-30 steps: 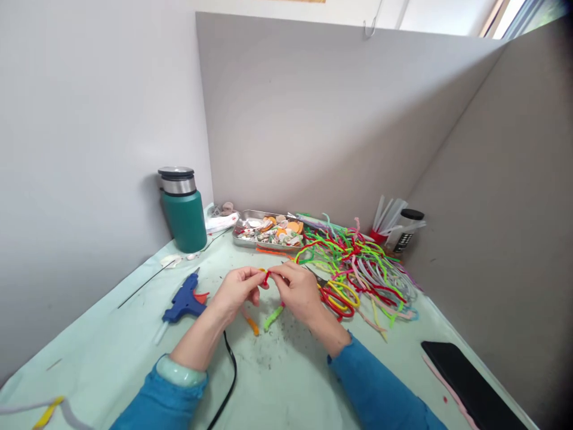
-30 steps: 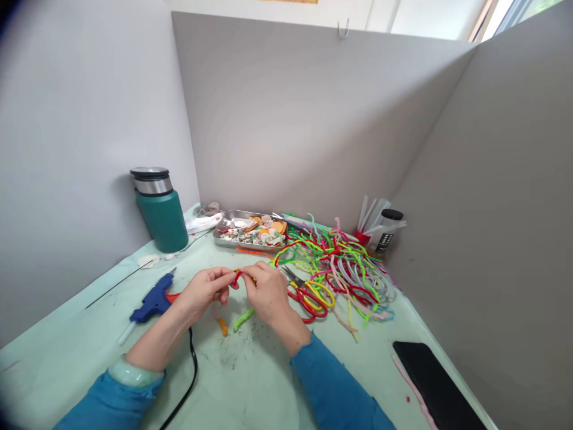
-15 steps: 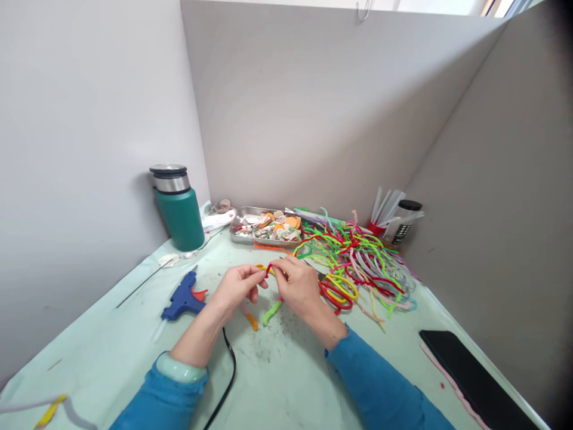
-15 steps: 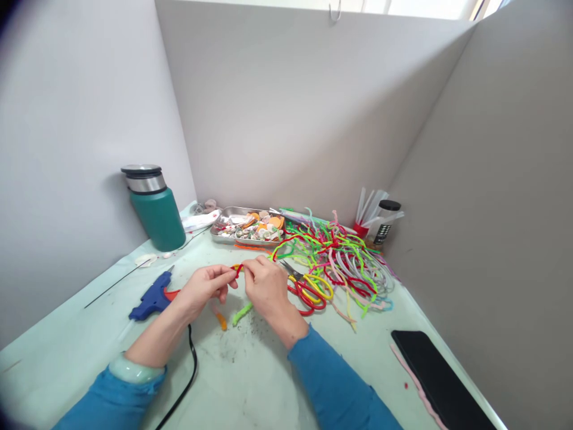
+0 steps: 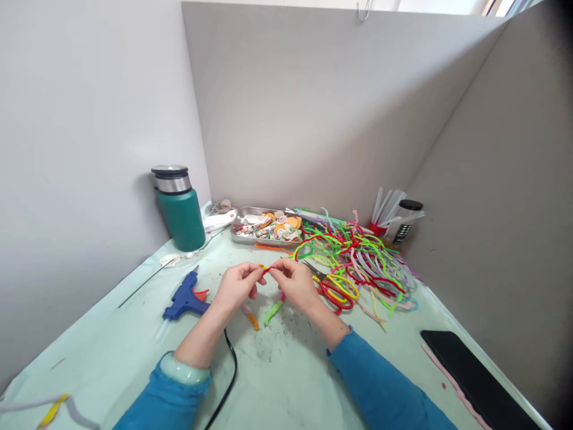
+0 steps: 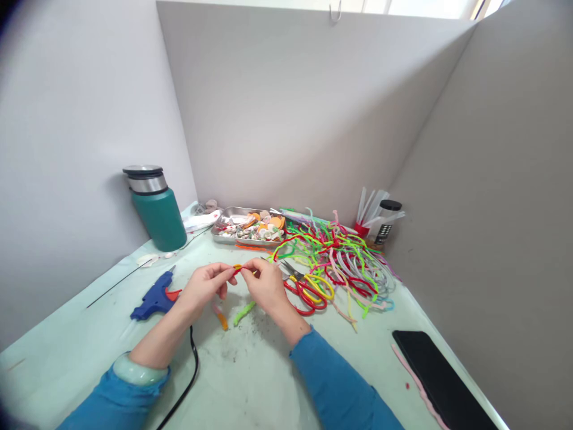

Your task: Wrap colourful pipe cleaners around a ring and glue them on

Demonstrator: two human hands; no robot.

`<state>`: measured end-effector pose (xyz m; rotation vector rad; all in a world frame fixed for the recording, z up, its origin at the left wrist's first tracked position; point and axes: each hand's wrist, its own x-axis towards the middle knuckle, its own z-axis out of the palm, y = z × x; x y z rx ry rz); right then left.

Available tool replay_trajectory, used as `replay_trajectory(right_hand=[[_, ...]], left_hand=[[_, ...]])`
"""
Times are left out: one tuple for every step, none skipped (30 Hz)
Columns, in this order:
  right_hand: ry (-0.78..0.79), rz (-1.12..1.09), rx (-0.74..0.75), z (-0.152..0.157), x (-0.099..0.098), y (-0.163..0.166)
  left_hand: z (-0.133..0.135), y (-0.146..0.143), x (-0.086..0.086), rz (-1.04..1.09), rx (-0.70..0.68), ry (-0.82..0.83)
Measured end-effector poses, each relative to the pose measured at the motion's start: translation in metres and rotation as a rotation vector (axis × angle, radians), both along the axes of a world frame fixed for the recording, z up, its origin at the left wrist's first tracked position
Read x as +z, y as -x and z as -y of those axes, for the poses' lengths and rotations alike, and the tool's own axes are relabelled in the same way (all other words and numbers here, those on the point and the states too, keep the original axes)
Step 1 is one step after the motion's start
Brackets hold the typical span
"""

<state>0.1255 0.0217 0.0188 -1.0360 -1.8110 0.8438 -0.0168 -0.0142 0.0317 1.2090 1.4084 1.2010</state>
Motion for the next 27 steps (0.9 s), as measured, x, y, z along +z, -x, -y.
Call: replay_trajectory(right_hand=[[0.003, -0.010, -0.010, 0.001, 0.000, 0.000], [0.005, -0.023, -0.025, 0.001, 0.000, 0.001], [0.008, -0.037, -0.042, 0.001, 0.000, 0.001], [0.010, -0.053, -0.060, 0.002, 0.000, 0.002], [0.012, -0.068, -0.076, 0.002, -0.001, 0.002], [0.013, -0.079, -0.087, 0.002, -0.002, 0.002], [0.013, -0.084, -0.094, 0.002, -0.002, 0.003], [0.010, -0.080, -0.100, 0.002, -0.003, 0.004], [0.001, -0.068, -0.107, 0.003, -0.004, 0.004], [-0.014, -0.047, -0.114, 0.004, -0.005, 0.005], [-0.032, -0.020, -0.121, 0.005, -0.005, 0.006], [-0.054, 0.009, -0.127, 0.007, -0.005, 0.006], [-0.080, 0.040, -0.133, 0.009, -0.005, 0.007], [-0.108, 0.067, -0.141, 0.011, -0.005, 0.007], [-0.137, 0.091, -0.150, 0.013, -0.005, 0.008], [-0.166, 0.110, -0.162, 0.015, -0.004, 0.008], [-0.186, 0.120, -0.175, 0.016, -0.004, 0.008], [-0.183, 0.115, -0.182, 0.016, -0.003, 0.007], [-0.143, 0.092, -0.174, 0.015, -0.002, 0.007], [-0.062, 0.045, -0.148, 0.013, -0.002, 0.006], [0.054, -0.020, -0.105, 0.011, -0.001, 0.005], [0.181, -0.095, -0.054, 0.009, -0.001, 0.004], [0.293, -0.165, -0.006, 0.007, -0.001, 0.003], [0.367, -0.218, 0.025, 0.005, -0.001, 0.002], [0.394, -0.245, 0.034, 0.004, -0.001, 0.002], [0.379, -0.247, 0.023, 0.002, -0.001, 0.001], [0.342, -0.229, 0.002, 0.002, -0.002, 0.001]], left_hand=[[0.000, 0.000, 0.000, 0.018, -0.001, -0.001], [0.000, 0.001, -0.001, 0.039, -0.007, 0.000], [0.000, 0.001, -0.001, 0.059, -0.022, 0.005], [0.000, 0.001, -0.002, 0.076, -0.043, 0.015], [0.000, 0.002, -0.002, 0.088, -0.066, 0.027], [0.000, 0.002, -0.002, 0.094, -0.084, 0.038], [0.000, 0.002, -0.003, 0.096, -0.093, 0.045], [0.000, 0.002, -0.003, 0.097, -0.091, 0.047], [0.000, 0.002, -0.003, 0.097, -0.078, 0.042], [0.000, 0.002, -0.003, 0.092, -0.059, 0.034], [-0.001, 0.002, -0.004, 0.082, -0.040, 0.027], [-0.002, 0.003, -0.006, 0.069, -0.024, 0.022], [-0.003, 0.003, -0.008, 0.053, -0.012, 0.021], [-0.004, 0.004, -0.010, 0.034, -0.003, 0.021], [-0.005, 0.005, -0.012, 0.014, 0.007, 0.022], [-0.006, 0.006, -0.014, -0.018, 0.012, 0.018], [-0.007, 0.006, -0.016, -0.060, 0.020, 0.004], [-0.008, 0.007, -0.017, -0.099, 0.030, -0.011], [-0.008, 0.007, -0.017, -0.121, 0.029, -0.022], [-0.007, 0.007, -0.016, -0.120, 0.017, -0.027], [-0.006, 0.007, -0.014, -0.091, -0.007, -0.025], [-0.004, 0.007, -0.012, -0.045, -0.041, -0.015], [-0.003, 0.007, -0.010, 0.003, -0.071, -0.001], [-0.002, 0.007, -0.008, 0.039, -0.088, 0.018], [-0.001, 0.007, -0.006, 0.057, -0.091, 0.035], [0.000, 0.006, -0.005, 0.060, -0.083, 0.049], [0.000, 0.006, -0.005, 0.050, -0.072, 0.061]])
